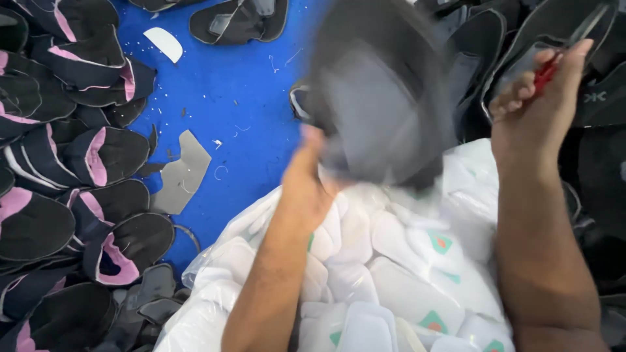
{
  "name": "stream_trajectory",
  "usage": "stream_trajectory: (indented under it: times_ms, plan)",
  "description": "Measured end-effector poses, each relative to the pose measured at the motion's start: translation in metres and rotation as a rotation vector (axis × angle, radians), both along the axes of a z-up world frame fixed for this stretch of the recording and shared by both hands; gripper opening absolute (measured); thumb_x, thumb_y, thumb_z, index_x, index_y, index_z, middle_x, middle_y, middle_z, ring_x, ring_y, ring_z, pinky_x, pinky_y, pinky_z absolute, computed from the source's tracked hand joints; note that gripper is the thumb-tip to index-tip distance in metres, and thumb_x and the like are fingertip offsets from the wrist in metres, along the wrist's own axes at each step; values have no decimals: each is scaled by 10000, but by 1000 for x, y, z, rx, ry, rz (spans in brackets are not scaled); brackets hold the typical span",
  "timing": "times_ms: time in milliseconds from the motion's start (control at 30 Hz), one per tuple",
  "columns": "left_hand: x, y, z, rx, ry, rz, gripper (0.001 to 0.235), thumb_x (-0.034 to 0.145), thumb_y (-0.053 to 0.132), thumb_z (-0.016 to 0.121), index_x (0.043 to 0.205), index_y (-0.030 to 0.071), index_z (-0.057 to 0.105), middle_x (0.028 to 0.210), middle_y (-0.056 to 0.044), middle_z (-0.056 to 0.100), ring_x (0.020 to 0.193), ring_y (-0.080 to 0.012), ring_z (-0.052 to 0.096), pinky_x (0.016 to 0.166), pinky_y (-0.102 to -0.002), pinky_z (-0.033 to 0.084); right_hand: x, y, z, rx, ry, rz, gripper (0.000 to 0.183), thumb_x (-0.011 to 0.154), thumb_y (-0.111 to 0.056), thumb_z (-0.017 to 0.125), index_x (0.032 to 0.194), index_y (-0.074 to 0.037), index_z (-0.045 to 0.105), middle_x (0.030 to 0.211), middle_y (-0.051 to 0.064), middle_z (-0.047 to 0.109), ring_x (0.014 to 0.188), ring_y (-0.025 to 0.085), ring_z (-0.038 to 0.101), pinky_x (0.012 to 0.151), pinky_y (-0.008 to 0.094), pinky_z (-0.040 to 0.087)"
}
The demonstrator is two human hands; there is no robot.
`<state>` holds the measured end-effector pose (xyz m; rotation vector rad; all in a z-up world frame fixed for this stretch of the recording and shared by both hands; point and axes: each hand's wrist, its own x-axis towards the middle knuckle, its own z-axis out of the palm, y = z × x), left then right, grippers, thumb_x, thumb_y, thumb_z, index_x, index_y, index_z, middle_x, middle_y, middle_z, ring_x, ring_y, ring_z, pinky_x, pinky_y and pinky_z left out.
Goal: Trimming excess material and loose threads from shoe uppers using a pair of nippers.
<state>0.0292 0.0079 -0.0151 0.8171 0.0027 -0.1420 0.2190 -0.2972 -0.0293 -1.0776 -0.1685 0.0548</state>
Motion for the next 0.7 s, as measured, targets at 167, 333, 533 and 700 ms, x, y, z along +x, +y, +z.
stream_trajectory:
  times_ms: [167,333,533,700]
  plan:
    - [1,-1,2,-455,84,498,856,978,641,424,1587,84,199,1613,-211,328,1432,-370,435,1120,-517,412,-8,37,7,-78,62,-25,453,1091,-601,546,913,-186,512,691,-43,410,601,100,394,591,276,336]
    - [1,-14,-20,-323,91,818,815,1001,577,428,1623,115,174,1687,-184,226,1521,-353,302,1191,-495,321,-12,74,-19,-294,160,40,518,1061,-555,579,742,-175,428,624,-48,396,526,81,411,491,270,340]
    - [7,-37,-40,-228,219,951,707,1017,460,404,1621,164,184,1698,-117,208,1572,-304,183,1226,-467,172,-8,120,-68,-681,99,221,384,1043,-342,557,744,-102,584,704,-10,597,567,92,548,512,257,472]
    - [0,-45,-26,-221,280,899,659,1033,451,350,1608,158,218,1698,-106,236,1576,-269,179,1215,-424,148,3,206,-81,-1141,-599,579,224,966,-210,587,1040,-91,762,900,115,744,812,247,729,709,382,559]
